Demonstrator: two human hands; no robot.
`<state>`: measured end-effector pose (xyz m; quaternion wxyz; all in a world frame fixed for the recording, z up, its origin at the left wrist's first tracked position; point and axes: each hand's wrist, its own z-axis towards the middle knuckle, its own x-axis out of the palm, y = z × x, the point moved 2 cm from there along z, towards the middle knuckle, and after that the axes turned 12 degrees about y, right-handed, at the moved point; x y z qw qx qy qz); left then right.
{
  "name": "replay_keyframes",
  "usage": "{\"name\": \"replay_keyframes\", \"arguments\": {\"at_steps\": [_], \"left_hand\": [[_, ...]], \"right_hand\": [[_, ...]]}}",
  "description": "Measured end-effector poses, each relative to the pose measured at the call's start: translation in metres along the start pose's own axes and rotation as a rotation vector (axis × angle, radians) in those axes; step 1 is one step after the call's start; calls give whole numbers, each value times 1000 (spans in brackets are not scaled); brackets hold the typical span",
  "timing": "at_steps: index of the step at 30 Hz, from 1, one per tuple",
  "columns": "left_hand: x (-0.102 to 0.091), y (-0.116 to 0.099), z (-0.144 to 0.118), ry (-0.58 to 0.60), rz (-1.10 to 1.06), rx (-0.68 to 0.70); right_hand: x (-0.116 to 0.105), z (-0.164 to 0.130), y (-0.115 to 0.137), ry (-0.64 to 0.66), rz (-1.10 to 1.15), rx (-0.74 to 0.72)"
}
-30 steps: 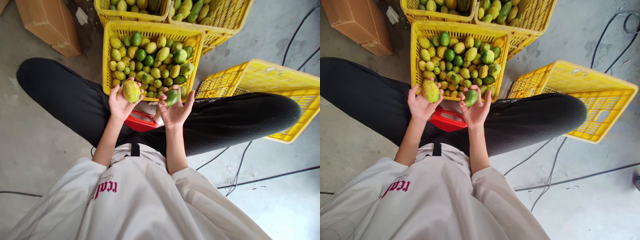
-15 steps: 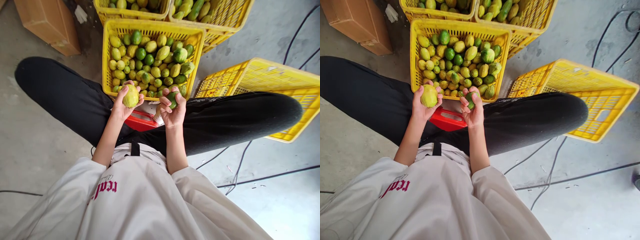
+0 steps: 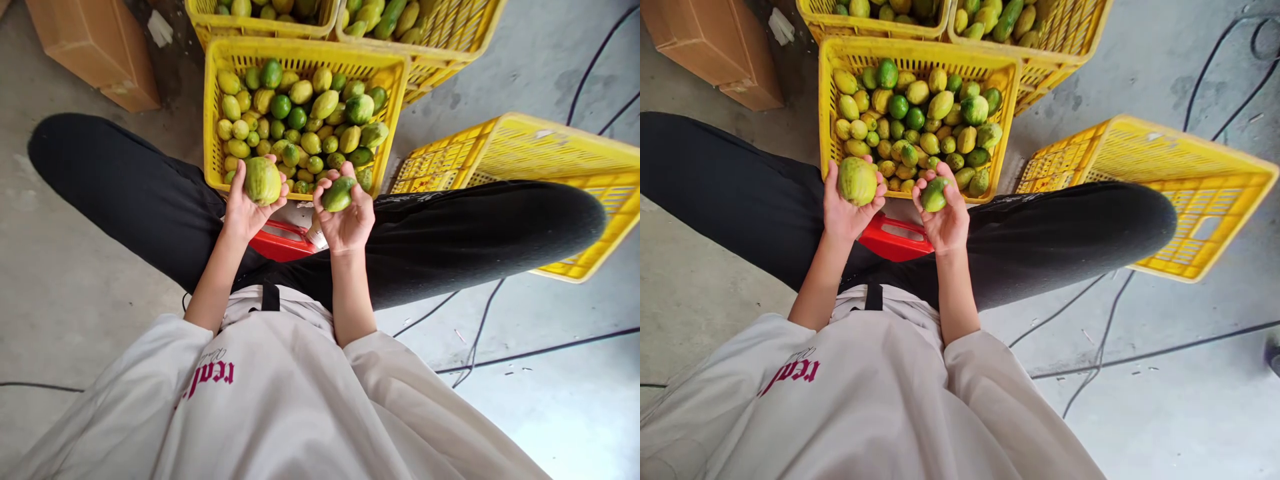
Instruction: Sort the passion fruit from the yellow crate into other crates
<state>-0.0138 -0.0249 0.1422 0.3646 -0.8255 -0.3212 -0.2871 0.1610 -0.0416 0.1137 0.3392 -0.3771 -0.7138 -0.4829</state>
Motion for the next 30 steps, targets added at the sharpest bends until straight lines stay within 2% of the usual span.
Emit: {"name": "replay_keyframes", "arguments": {"at_steps": [8,12,17,23,27,30], "left_hand": [[2,-1,-2,-9,22,-26],[-2,-1,-1,40,17,19],[1,-2,-4,43,11,51],[-1,1,-4,96,96,33],[-6,2,-2,69,58,34],[-5,0,-2,64,44,23]], "right_hand": [[2,-1,0,-1,-82,-1],[12,-3,5,-61,-54,-4],[21,-2,6,-54,-19,60],[6,-1,1,-88,-67,59],[-7,2,-2,-44,-8,50],[-8,3,-1,-25,23,1]]}}
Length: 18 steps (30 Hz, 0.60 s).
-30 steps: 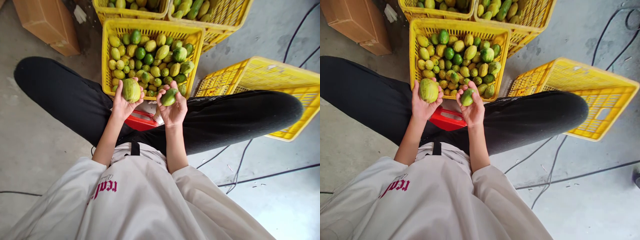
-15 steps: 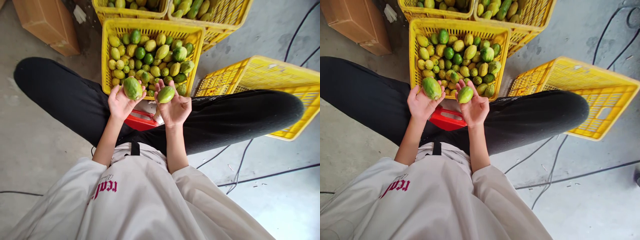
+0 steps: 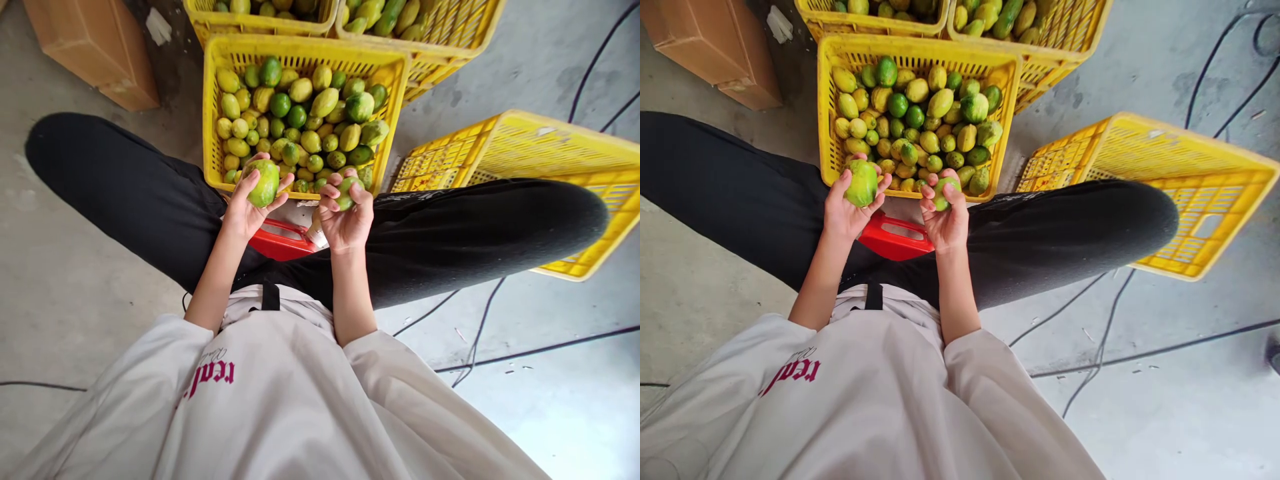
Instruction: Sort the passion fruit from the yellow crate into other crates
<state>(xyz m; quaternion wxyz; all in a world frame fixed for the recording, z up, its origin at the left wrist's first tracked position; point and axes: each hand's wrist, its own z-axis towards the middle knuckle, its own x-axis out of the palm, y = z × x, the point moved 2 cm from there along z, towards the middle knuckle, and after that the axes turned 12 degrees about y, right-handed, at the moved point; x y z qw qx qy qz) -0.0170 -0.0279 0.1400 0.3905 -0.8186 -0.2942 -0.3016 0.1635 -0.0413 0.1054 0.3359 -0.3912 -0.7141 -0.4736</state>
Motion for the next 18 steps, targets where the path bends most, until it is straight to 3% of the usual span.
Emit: {"name": "replay_keyframes", "arguments": {"at_steps": [11,18], "left_hand": [[6,-1,-1,15,-38,44],[1,4,-1,-53,20,-35]], "right_hand": [[18,-2,8,-57,145,3],[10,-4,3,-39,-2,14]]}}
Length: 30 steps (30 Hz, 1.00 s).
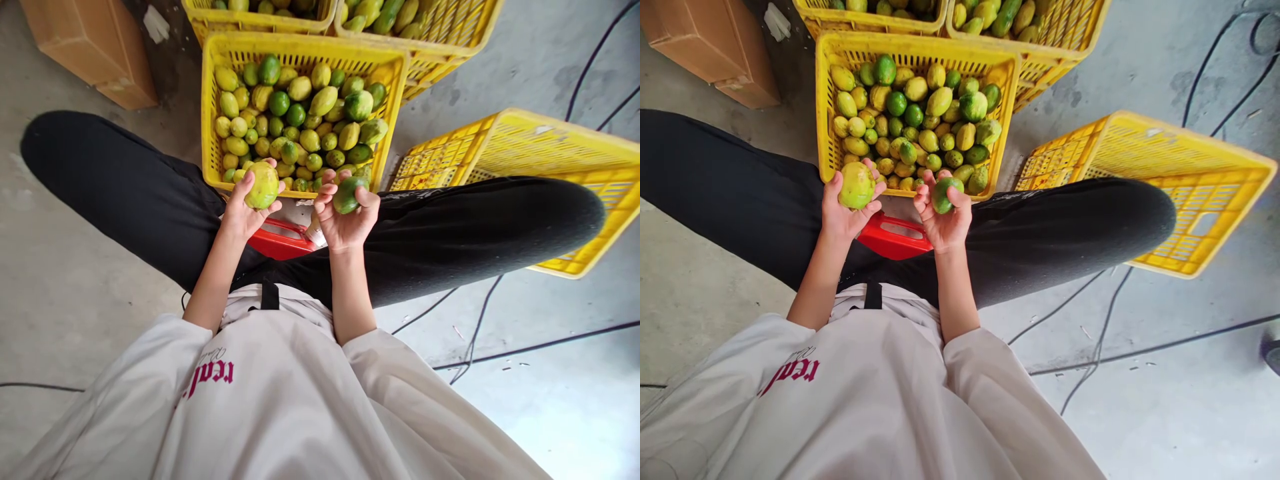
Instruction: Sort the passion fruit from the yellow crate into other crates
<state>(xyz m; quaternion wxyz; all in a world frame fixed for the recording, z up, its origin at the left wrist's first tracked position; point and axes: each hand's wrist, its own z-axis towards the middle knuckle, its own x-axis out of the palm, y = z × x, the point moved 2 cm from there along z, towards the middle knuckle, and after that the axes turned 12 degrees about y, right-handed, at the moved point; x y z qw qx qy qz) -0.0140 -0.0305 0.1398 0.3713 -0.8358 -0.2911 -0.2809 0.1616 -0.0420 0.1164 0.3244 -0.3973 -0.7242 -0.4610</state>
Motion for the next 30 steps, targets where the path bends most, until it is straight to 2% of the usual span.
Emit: {"name": "replay_keyframes", "arguments": {"at_steps": [3,7,14,19,22,27,30], "left_hand": [[1,-1,1,47,-8,1],[2,-4,1,25,16,-26],[5,-5,0,97,-50,18],[3,0,3,90,1,7],[0,2,4,109,43,38],[-2,0,3,25,-41,70],[0,-2,4,32,-32,65]], "right_hand": [[3,0,-1,5,-87,-16],[7,-1,0,-36,-190,-15],[10,1,2,55,56,15],[3,3,-2,1,-19,-3],[3,0,-4,22,-60,-60],[11,-2,-2,117,-107,-98],[10,0,0,139,-128,-109]]}}
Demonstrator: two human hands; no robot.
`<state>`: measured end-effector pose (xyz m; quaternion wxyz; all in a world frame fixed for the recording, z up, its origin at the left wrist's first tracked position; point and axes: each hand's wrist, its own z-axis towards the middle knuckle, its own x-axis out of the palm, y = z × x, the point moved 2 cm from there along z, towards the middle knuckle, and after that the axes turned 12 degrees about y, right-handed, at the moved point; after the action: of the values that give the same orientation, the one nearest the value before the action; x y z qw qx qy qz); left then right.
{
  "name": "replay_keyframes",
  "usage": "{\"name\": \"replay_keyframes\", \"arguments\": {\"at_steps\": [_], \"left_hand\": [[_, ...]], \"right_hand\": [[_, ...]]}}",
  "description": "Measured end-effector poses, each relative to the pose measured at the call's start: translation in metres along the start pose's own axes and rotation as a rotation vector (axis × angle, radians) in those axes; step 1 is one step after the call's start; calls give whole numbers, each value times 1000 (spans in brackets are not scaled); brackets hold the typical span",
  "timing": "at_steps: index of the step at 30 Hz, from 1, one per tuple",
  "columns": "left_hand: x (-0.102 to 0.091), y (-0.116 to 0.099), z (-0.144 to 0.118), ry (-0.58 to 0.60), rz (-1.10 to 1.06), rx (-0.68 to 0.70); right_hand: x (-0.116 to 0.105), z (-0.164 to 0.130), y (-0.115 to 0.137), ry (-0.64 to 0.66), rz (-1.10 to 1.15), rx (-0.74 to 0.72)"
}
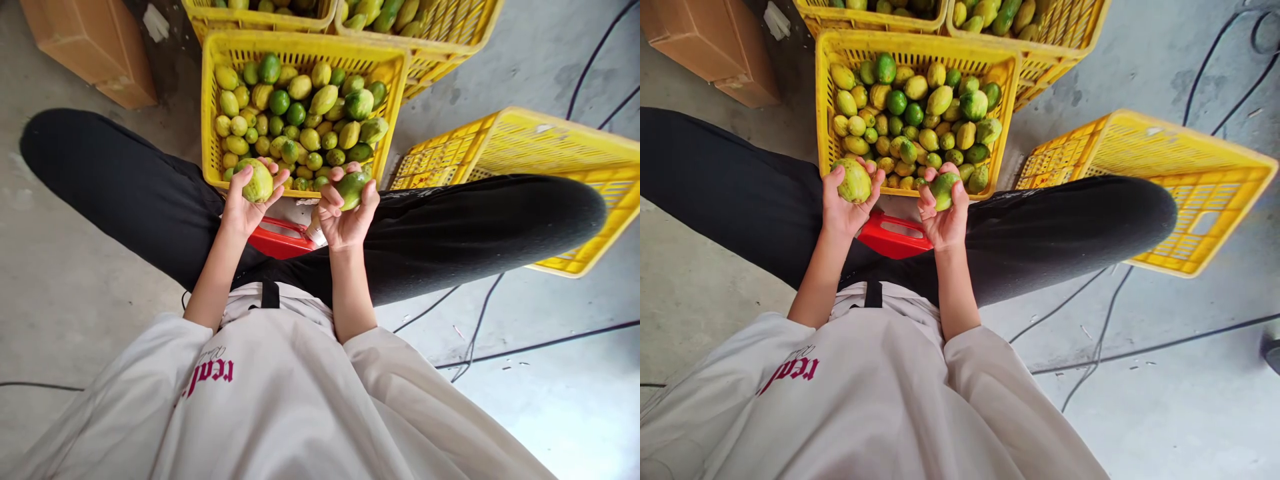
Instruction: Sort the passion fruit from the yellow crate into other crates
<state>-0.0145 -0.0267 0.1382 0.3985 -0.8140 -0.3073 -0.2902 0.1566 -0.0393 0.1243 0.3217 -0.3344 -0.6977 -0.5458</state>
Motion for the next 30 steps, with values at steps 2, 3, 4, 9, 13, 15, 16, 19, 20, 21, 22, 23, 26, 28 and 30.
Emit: {"name": "replay_keyframes", "arguments": {"at_steps": [2,3,4,9,13,15,16,19,20,21,22,23,26,28,30], "left_hand": [[0,-1,1,-13,42,-4],[0,-1,1,-15,53,-5],[0,-2,1,-7,50,-6],[3,-4,-1,86,-13,-6],[4,-2,1,70,15,3],[2,0,3,51,53,18],[0,1,3,45,72,29],[-7,3,4,69,114,61],[-9,4,4,92,126,62],[-11,5,4,117,140,53],[-13,6,4,142,158,35],[-14,8,4,163,177,11],[-12,10,4,187,213,-54],[-9,8,3,159,192,-61],[-3,4,1,133,129,-35]], "right_hand": [[-3,1,-1,-13,-24,-6],[-5,0,-1,-22,-38,-7],[-6,0,-2,-29,-50,-9],[-7,-1,-2,-42,39,32],[-3,1,-1,-79,47,41],[-1,0,-1,-64,-8,38],[-1,0,-1,-55,-30,40],[-6,-2,-3,-23,-32,52],[-9,-2,-4,-8,-19,56],[-12,-2,-4,7,-7,59],[-14,-1,-5,21,-1,61],[-16,0,-5,32,-4,62],[-17,1,-4,30,-50,55],[-15,0,-3,1,-82,53],[-12,0,-1,-21,-67,58]]}}
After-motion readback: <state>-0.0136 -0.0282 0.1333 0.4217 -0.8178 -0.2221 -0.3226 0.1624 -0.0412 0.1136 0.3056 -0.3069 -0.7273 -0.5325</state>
